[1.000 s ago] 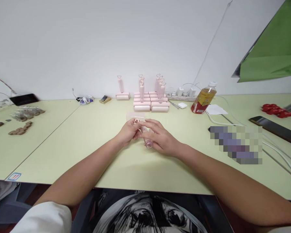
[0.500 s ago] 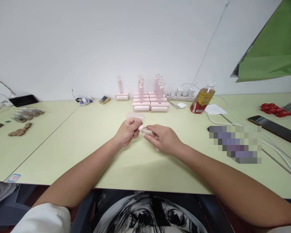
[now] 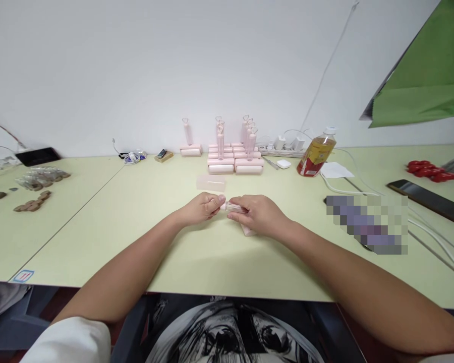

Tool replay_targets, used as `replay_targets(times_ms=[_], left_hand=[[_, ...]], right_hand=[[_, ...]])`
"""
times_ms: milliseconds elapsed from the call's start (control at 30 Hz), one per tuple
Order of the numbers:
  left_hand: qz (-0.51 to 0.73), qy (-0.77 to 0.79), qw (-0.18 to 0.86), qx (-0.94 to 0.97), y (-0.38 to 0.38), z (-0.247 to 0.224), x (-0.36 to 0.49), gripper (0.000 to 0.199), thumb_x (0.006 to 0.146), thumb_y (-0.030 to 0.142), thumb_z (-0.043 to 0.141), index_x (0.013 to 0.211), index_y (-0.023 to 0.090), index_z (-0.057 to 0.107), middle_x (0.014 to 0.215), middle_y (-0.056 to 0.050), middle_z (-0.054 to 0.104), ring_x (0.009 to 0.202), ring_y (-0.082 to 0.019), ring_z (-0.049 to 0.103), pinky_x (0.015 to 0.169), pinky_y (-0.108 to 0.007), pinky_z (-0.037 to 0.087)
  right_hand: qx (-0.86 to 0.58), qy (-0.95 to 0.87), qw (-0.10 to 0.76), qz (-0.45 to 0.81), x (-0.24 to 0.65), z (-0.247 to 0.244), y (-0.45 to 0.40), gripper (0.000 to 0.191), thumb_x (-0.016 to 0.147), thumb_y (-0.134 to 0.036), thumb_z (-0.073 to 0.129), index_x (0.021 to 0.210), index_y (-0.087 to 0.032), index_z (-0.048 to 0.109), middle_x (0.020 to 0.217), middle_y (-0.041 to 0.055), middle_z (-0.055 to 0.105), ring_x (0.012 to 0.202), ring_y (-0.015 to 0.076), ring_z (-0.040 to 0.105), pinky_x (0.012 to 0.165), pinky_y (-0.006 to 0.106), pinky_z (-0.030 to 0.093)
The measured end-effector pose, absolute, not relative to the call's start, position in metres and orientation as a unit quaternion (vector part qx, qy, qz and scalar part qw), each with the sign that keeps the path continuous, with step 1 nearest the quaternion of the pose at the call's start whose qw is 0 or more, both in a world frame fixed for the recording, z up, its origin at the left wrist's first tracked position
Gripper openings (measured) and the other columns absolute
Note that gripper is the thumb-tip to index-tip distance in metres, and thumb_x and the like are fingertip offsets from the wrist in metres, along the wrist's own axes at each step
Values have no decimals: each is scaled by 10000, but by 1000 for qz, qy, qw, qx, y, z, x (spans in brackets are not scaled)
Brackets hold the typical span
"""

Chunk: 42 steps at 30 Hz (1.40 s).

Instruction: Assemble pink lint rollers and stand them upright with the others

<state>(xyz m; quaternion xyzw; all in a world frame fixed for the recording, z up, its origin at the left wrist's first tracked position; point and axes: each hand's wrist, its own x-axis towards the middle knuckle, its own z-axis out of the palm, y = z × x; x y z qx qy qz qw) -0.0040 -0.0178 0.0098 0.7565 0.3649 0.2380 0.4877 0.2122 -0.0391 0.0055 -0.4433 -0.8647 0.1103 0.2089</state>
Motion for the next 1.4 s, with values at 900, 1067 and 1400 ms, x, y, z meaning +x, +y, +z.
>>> replay_targets(times_ms=[900,1067,1400], left_hand=[[269,381,493,735,-20,1,5,592,902,663,421,558,184,381,476,55,338,443,-67,301,456,-229,268],[312,385,469,731,-11,3,-3,563,893,625,482,555,175,455,463,29,442,418,-76,409,451,-226,319],[487,368,556,563,7,9,-23,442,736,472,696,482,159,517,428,19,451,374,-101,479,396,-236,335]], right_hand=[[-454,-856,205,139,208,7,-42,311,879,-443,621,1050,-202,717,780,34,698,699,181,605,621,278,361],[-499,-747,382,216,220,8,-27,431,872,-512,572,1119,-176,680,850,43,693,722,175,599,670,281,417],[-606,-746,134,242,228,1,-22,896,747,-547,679,1510,-227,335,1139,143,661,915,289,622,675,316,427]])
